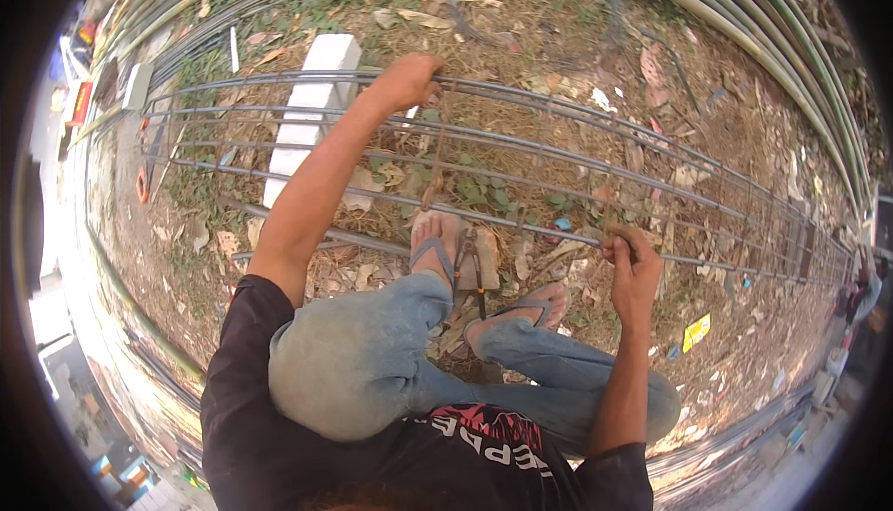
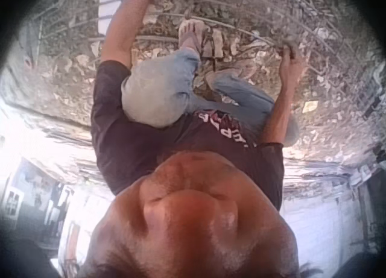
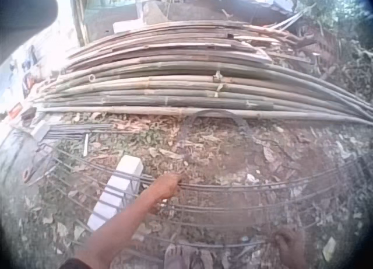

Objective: The person constructs a rebar frame by hand-tying intersections with thin wire and using pliers to tighten the ties.

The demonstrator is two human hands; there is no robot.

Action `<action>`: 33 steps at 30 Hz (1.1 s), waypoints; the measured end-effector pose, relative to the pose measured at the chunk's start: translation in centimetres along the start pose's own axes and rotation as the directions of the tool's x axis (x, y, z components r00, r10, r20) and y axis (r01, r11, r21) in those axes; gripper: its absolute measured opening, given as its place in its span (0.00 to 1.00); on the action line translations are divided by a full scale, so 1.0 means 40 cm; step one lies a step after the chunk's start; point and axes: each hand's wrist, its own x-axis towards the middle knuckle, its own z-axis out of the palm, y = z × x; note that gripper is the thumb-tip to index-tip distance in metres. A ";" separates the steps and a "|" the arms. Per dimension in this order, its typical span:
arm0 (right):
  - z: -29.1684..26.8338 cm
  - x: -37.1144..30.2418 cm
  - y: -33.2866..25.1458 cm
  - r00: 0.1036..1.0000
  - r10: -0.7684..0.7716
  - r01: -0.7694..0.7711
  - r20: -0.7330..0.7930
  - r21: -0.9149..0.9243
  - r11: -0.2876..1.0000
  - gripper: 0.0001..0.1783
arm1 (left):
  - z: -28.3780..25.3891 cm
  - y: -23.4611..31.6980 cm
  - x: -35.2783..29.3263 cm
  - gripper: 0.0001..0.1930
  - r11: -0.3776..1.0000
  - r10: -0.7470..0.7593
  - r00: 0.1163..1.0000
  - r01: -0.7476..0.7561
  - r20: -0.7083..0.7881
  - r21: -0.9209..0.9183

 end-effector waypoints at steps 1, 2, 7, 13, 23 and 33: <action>0.000 -0.003 0.004 0.999 0.025 -0.023 -0.033 0.036 0.999 0.11 | -0.006 -0.003 0.007 0.13 0.997 -0.011 0.998 0.016 0.060 -0.072; 0.000 -0.003 0.006 0.999 -0.023 0.025 -0.043 0.034 0.999 0.11 | -0.013 -0.003 0.013 0.13 0.998 0.021 0.998 -0.018 0.055 -0.063; -0.023 -0.008 0.003 0.999 -0.031 0.030 -0.014 -0.057 0.998 0.12 | -0.054 0.018 0.037 0.11 0.972 -0.035 0.984 0.074 0.174 -0.221; -0.040 -0.016 -0.005 0.997 -0.069 0.071 0.015 -0.140 0.988 0.12 | -0.057 0.023 0.033 0.09 0.970 -0.010 0.994 0.036 0.112 -0.239; 0.077 0.148 -0.143 0.988 -0.079 0.110 -0.132 0.254 0.961 0.10 | -0.005 -0.011 -0.138 0.16 0.627 -0.681 0.573 0.135 -0.456 -0.767; 0.639 0.525 -0.367 0.775 -0.513 0.623 0.370 -0.309 0.719 0.14 | -0.046 0.063 -0.171 0.31 -0.367 -0.800 0.543 -0.104 0.256 -0.925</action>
